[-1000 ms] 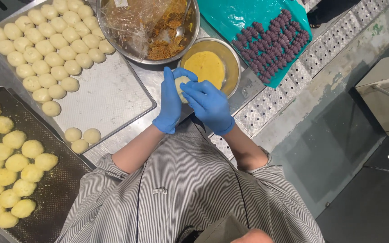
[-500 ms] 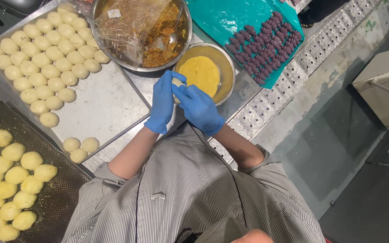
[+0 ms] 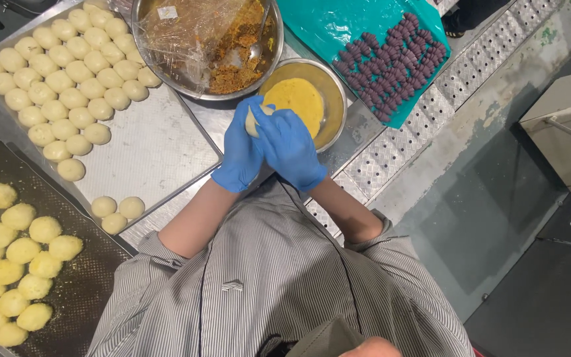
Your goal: Filling dough with a savory mixture, shaping them into buns, and coating them with yellow powder.
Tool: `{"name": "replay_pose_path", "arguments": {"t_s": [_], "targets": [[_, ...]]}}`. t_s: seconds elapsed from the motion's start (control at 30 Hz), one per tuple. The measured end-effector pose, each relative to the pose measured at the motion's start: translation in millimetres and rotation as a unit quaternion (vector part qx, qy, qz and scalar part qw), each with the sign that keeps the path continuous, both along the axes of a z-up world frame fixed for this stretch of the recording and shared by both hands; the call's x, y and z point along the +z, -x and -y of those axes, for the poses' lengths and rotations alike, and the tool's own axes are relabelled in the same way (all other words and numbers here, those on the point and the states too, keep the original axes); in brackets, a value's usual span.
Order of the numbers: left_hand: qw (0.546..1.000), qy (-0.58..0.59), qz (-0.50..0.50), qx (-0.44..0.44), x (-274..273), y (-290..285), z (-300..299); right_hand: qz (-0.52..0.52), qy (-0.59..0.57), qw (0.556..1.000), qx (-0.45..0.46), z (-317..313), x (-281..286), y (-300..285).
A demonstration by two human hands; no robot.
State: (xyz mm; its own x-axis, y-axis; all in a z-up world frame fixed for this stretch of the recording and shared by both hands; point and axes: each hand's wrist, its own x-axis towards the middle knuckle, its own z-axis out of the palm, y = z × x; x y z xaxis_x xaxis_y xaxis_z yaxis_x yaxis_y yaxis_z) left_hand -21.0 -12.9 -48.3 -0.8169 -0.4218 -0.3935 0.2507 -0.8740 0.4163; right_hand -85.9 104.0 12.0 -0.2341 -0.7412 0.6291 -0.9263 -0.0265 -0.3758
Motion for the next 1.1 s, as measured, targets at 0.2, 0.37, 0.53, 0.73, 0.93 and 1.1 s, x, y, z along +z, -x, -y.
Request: {"name": "replay_pose_path", "arguments": {"t_s": [0.2, 0.37, 0.53, 0.73, 0.93, 1.1], "targets": [[0.988, 0.079, -0.109, 0.071, 32, 0, -4, 0.088, -0.007, 0.996, 0.021, -14, 33, -9], [0.98, 0.027, -0.179, 0.08, 46, 4, -9, 0.249, 0.036, 0.967, 0.043, -16, 42, -16], [0.977, 0.137, -0.145, 0.079, 64, -1, -11, 0.038, -0.021, 0.999, 0.012, -25, 14, -11], [0.966, 0.13, -0.222, 0.025, 74, -9, -22, -0.061, 0.1, 0.993, -0.023, -36, -28, 30], [0.973, 0.054, -0.225, 0.024, 66, -9, -20, -0.193, 0.08, 0.976, -0.053, -24, -15, 19], [0.932, 0.297, -0.204, 0.03, 43, -13, -22, 0.217, 0.108, 0.97, -0.025, -37, -46, 7]]}}
